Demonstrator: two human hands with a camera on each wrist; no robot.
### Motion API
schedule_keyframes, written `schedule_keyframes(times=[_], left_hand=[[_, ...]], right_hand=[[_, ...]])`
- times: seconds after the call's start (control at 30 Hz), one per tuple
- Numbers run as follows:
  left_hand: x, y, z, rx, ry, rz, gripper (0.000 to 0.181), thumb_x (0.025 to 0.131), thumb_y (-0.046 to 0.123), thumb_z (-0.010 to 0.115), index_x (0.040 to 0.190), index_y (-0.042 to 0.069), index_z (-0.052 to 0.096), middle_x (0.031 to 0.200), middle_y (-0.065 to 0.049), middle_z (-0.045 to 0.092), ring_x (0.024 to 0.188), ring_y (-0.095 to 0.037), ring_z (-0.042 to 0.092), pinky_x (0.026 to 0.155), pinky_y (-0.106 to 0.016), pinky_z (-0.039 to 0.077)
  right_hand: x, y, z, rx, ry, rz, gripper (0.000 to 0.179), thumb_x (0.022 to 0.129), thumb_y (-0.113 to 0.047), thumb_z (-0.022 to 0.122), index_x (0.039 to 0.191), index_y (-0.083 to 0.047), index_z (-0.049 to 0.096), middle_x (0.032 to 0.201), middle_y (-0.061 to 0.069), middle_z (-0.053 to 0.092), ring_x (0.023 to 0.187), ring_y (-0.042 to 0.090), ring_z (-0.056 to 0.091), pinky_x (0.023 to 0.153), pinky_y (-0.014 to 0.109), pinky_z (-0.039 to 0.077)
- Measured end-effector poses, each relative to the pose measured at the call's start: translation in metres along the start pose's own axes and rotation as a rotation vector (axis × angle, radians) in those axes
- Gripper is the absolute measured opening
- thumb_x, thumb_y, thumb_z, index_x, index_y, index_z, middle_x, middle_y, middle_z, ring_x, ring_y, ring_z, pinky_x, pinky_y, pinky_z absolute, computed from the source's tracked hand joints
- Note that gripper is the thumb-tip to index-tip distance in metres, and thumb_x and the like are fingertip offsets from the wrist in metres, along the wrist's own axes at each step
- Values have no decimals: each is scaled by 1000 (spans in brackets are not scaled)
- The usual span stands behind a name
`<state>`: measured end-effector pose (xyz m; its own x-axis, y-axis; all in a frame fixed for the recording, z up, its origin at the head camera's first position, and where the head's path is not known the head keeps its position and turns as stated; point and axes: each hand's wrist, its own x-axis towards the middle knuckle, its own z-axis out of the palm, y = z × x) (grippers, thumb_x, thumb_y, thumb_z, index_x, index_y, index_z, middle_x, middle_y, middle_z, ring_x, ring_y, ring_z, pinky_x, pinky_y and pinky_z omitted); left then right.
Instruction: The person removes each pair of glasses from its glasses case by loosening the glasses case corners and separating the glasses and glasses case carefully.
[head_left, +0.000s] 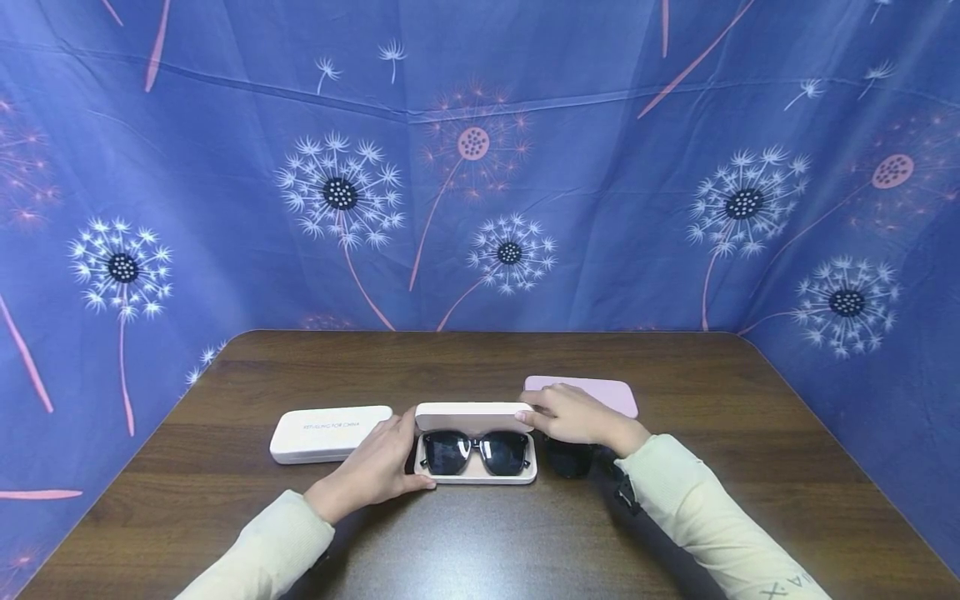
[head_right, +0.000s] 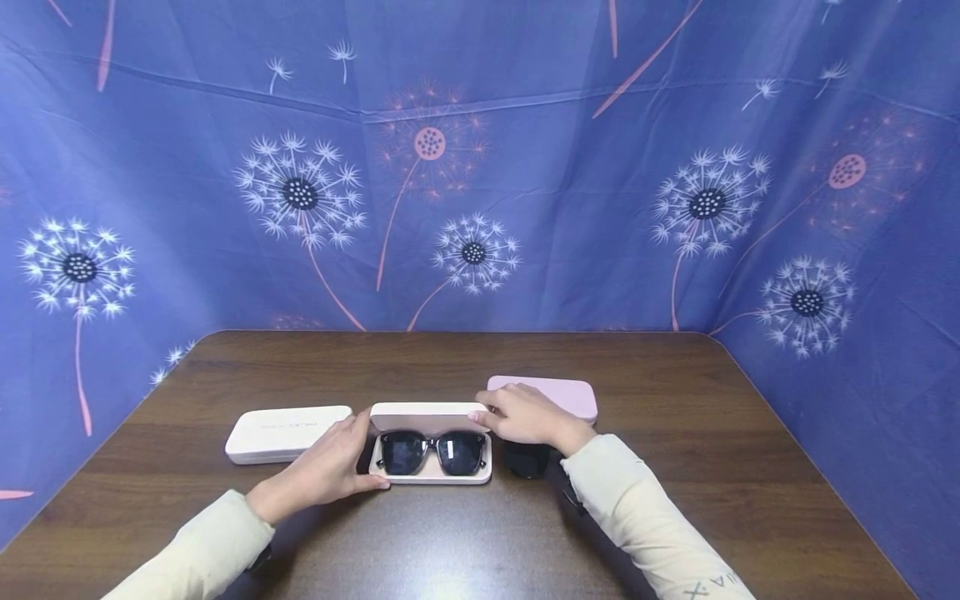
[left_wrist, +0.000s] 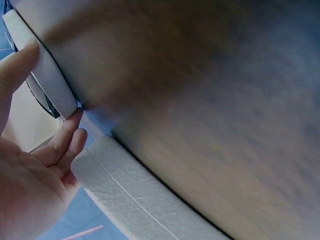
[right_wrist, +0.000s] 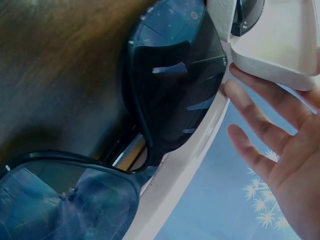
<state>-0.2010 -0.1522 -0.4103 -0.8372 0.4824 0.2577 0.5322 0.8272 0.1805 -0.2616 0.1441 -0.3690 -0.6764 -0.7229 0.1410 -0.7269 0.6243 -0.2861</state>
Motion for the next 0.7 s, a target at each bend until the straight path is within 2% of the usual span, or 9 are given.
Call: schedule_keyframes(times=[0.07, 0.17, 0.3, 0.4, 0.5, 0.7], left_hand=[[0, 0, 1, 2, 4, 6, 102, 60, 49, 79, 128, -13, 34, 94, -10, 63, 93, -25, 57, 88, -42, 44], [0, -1, 1, 3, 7, 8, 103, 60, 48, 80, 128, -13, 34, 95, -11, 62, 94, -26, 57, 93, -43, 42], [0, -2, 2, 2, 8, 9, 103, 59, 48, 80, 128, -13, 34, 96, -12, 62, 95, -26, 57, 96, -44, 40], [0, -2, 2, -5, 11, 14, 102, 59, 48, 80, 128, -13, 34, 96, -11, 62, 93, -25, 57, 93, -43, 42], [0, -2, 2, -10, 7, 12, 103, 59, 48, 80, 128, -13, 33, 97, -13, 62, 94, -26, 57, 93, -44, 42], [1, -2, 2, -13, -5, -3, 103, 60, 48, 80, 129, -13, 33, 101, -16, 62, 97, -27, 57, 97, -45, 40]], right_hand=[[0, 1, 0, -9, 21, 1, 23, 92, -36, 49, 73, -23, 52, 56, -15, 37, 53, -1, 36, 51, 18, 32], [0, 1, 0, -17, 34, -1, 20, 91, -37, 51, 85, -21, 61, 59, -16, 43, 56, -1, 39, 54, 18, 36], [-1, -1, -1, -22, 58, -4, 27, 90, -38, 53, 103, -17, 64, 75, -13, 58, 66, 1, 50, 64, 22, 44], [-3, -3, -2, -26, 98, 4, 30, 89, -38, 54, 106, -16, 64, 93, -8, 66, 81, 7, 61, 74, 29, 49], [-5, -8, -4, -37, 163, 18, 31, 89, -37, 55, 108, -14, 63, 105, -2, 66, 95, 14, 62, 83, 35, 49], [-7, -18, -10, -70, 265, 14, 27, 87, -29, 58, 109, -13, 63, 104, -1, 66, 99, 16, 60, 85, 37, 48]])
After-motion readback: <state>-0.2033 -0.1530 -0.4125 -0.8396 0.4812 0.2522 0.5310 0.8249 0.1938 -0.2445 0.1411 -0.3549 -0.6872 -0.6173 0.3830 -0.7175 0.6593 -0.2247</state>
